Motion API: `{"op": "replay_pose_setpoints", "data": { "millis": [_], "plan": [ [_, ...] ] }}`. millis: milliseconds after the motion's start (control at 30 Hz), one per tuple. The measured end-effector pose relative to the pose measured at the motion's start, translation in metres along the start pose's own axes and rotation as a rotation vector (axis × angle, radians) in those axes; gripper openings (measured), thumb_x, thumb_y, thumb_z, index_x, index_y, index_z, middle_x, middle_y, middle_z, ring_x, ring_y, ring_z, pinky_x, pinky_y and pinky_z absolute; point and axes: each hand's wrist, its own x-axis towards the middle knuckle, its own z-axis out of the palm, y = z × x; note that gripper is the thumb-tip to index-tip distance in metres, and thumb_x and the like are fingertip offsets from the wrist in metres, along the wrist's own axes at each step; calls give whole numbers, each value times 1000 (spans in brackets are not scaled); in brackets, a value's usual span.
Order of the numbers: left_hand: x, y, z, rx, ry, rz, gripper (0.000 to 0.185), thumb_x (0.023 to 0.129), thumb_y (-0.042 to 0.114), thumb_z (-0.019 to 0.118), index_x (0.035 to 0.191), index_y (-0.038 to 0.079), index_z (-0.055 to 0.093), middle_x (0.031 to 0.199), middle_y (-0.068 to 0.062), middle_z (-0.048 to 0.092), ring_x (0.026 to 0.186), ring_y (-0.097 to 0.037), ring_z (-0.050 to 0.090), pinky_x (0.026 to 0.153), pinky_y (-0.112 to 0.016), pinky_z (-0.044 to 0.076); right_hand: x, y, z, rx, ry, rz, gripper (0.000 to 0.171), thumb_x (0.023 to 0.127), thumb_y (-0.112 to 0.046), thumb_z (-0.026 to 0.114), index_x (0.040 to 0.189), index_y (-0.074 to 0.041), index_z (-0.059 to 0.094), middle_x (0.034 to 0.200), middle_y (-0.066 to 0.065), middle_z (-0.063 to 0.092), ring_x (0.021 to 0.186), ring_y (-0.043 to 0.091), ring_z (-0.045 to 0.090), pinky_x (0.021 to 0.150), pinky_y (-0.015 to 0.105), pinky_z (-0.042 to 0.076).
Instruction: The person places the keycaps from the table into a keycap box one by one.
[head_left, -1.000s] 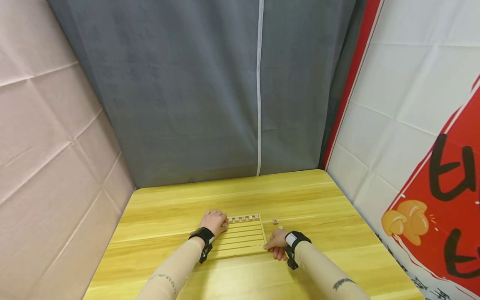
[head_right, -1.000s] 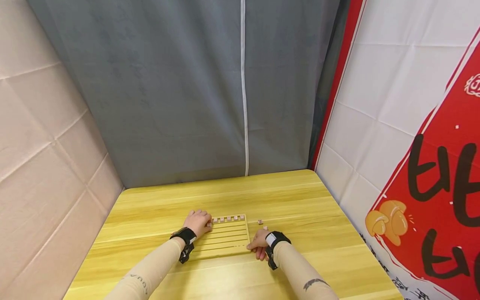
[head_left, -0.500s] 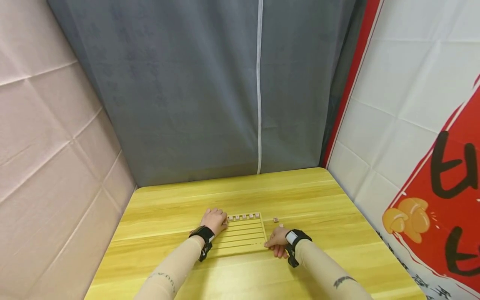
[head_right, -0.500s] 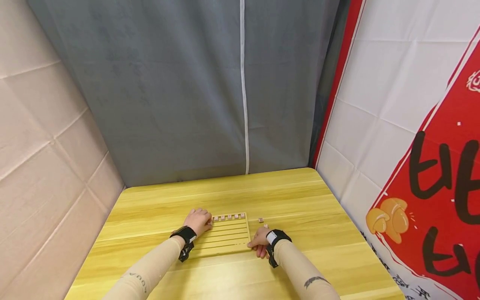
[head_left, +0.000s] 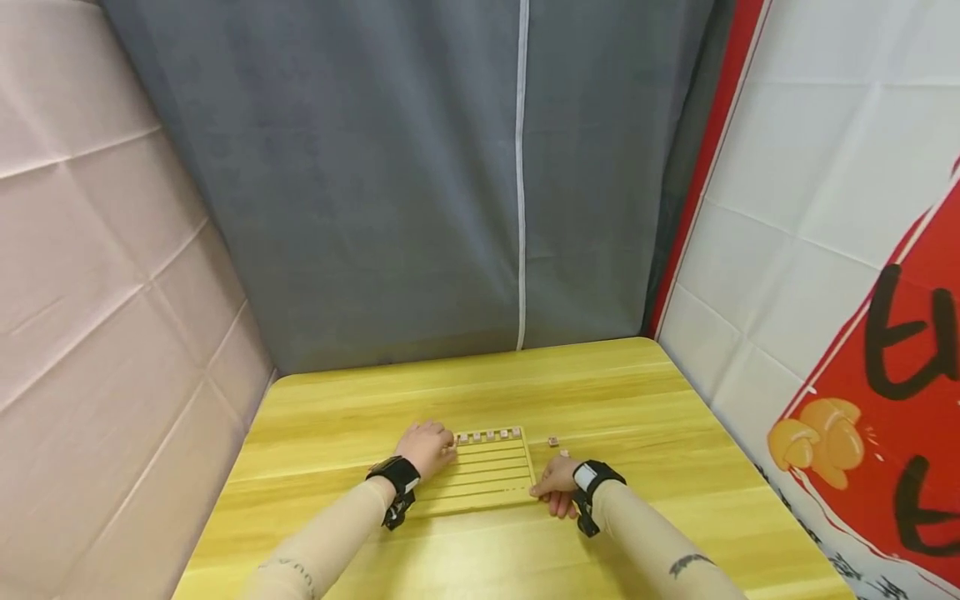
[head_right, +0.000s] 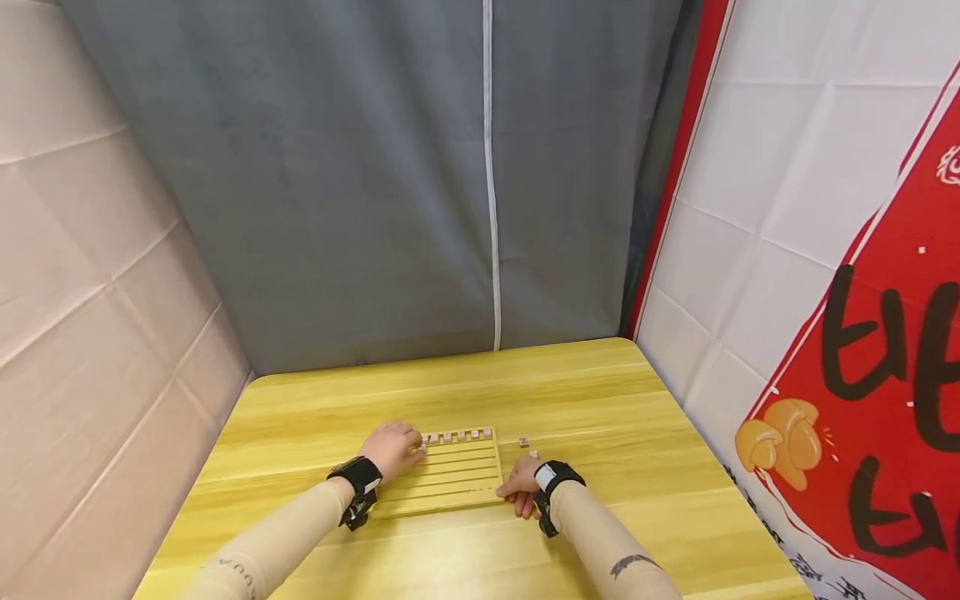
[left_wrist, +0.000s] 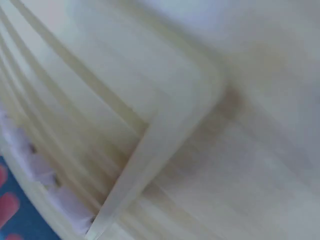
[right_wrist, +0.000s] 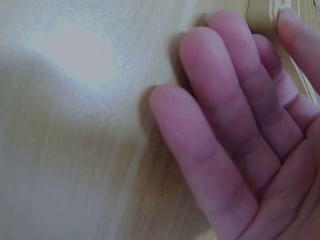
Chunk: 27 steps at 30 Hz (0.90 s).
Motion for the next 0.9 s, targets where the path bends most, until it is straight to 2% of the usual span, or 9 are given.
{"op": "replay_pose_setpoints", "data": {
  "millis": [67, 167, 233, 300, 433, 633, 700, 800, 900],
  "plan": [
    [-9, 0, -8, -45, -53, 73, 20, 82, 31, 77, 96, 18, 73, 95, 1, 67, 88, -20, 62, 75, -41, 51, 2, 6, -1, 7, 2, 8, 32, 91, -28, 67, 72, -3, 61, 59, 10, 66, 44, 13, 59, 40, 26, 50],
    [-27, 0, -19, -85, -186, 180, 30, 82, 29, 77, 109, 17, 72, 113, -5, 67, 102, -24, 63, 82, -44, 53, 8, 20, -2, 20, 14, 13, 33, 90, -29, 68, 71, -3, 60, 58, 10, 65, 44, 13, 60, 38, 25, 48],
    [-40, -1, -22, -91, -261, 223, 35, 82, 29, 76, 115, 17, 71, 119, -8, 66, 106, -26, 63, 85, -43, 54, 11, 27, -4, 27, 14, 14, 34, 89, -30, 69, 71, -3, 60, 58, 10, 66, 44, 14, 60, 38, 25, 48],
    [-53, -3, -23, -85, -297, 233, 39, 81, 30, 77, 118, 18, 70, 122, -10, 65, 107, -27, 63, 86, -45, 53, 12, 33, -5, 31, 11, 11, 35, 89, -32, 69, 71, -3, 61, 59, 11, 66, 45, 15, 61, 38, 25, 49],
    [-69, -2, -17, -66, -286, 209, 40, 80, 34, 77, 119, 23, 70, 123, -9, 65, 109, -26, 63, 89, -45, 52, 10, 37, -8, 21, -2, 18, 35, 89, -35, 69, 73, -4, 63, 62, 11, 67, 47, 15, 62, 40, 27, 50],
    [-75, 7, -15, -95, -218, 197, 31, 83, 26, 75, 114, 20, 74, 116, -11, 68, 108, -26, 63, 91, -42, 51, 4, 33, -13, -17, -10, 48, 35, 90, -34, 67, 73, -4, 64, 64, 11, 68, 48, 15, 62, 44, 30, 53],
    [-76, 8, -19, -120, -214, 158, 29, 82, 19, 76, 111, 17, 74, 112, -10, 69, 105, -26, 63, 90, -41, 51, 6, 27, -13, -19, -5, 52, 35, 90, -34, 68, 72, -4, 64, 63, 10, 67, 47, 15, 62, 44, 30, 53],
    [-76, 7, -29, -123, -211, 56, 28, 79, 13, 76, 107, 12, 74, 105, -6, 71, 98, -25, 65, 83, -39, 53, 12, 12, -14, -23, 4, 44, 34, 90, -33, 68, 71, -5, 64, 61, 9, 67, 46, 14, 60, 43, 28, 51],
    [-76, 6, -40, -116, -211, -38, 23, 76, 12, 78, 98, 11, 75, 94, -3, 71, 88, -24, 66, 75, -38, 54, 13, -6, -17, -44, -32, 40, 34, 91, -33, 66, 72, -4, 64, 63, 9, 68, 49, 14, 62, 45, 27, 52]
  ]
}}
